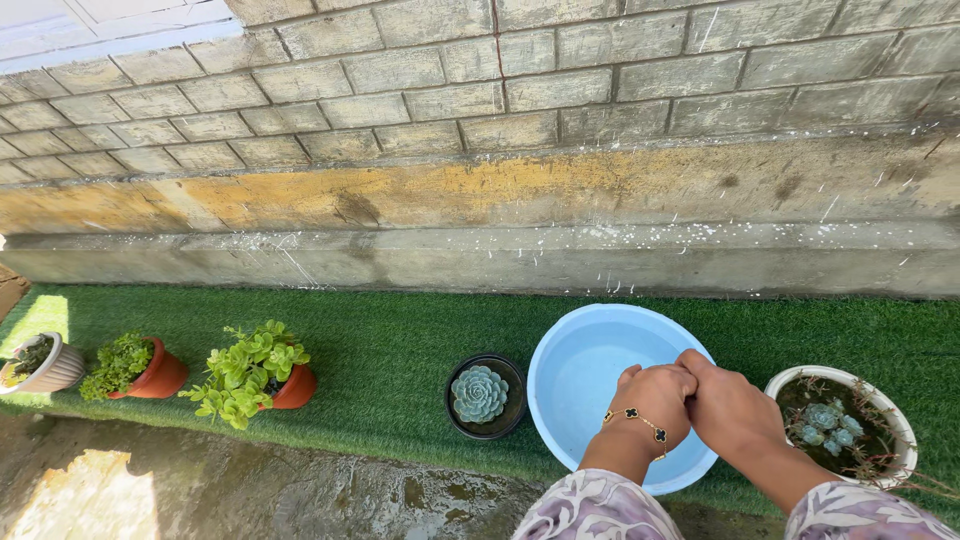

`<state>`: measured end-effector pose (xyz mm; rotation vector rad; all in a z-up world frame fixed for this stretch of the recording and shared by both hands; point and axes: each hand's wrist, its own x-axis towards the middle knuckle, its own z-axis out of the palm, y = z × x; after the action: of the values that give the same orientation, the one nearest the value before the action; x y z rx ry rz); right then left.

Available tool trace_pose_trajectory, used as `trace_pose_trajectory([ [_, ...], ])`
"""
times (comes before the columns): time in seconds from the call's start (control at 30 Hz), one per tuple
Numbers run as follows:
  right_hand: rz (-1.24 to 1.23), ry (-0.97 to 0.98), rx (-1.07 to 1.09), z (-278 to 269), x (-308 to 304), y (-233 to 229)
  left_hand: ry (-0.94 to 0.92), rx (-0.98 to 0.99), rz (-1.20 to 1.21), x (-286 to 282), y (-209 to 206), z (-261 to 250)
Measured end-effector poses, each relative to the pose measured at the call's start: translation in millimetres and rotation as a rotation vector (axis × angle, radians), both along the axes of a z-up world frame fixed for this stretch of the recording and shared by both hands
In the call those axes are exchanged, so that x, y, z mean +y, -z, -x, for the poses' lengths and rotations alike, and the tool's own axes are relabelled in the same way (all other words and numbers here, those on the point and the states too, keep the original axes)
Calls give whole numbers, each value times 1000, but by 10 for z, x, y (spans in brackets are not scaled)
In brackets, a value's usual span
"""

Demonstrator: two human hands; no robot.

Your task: The person carries a bucket of water through an outdoor area and pours water by hand onto several rose bushes and potted plants.

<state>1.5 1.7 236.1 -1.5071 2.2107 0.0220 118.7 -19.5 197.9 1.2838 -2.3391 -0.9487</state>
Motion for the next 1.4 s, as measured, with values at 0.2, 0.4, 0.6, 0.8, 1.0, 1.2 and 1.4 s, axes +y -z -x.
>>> trace_pose_trajectory([
  [0.2,-11,-20,-9,193,-85,-25,-62,47,-6,24,-79,175],
  [0.4,-8,-62,-23,326,-198,-25,-115,57,-13,-24,-168,299],
  [0.6,16,-68,-32,402,-304,-51,-148,46,-7,-120,-189,408],
  [0.8,82,-90,-15,506,-345,-30,-164,38,10,-171,-188,524],
  [1.0,282,-246,-4,739,-560,69,-421,179,278,-231,-147,487],
  [1.2,203,-102,54,775,-493,-33,-679,56,-127,-262,-452,322],
  [1.4,160,-42,12,593,-469,-159,-717,-137,-129,-217,-670,335],
])
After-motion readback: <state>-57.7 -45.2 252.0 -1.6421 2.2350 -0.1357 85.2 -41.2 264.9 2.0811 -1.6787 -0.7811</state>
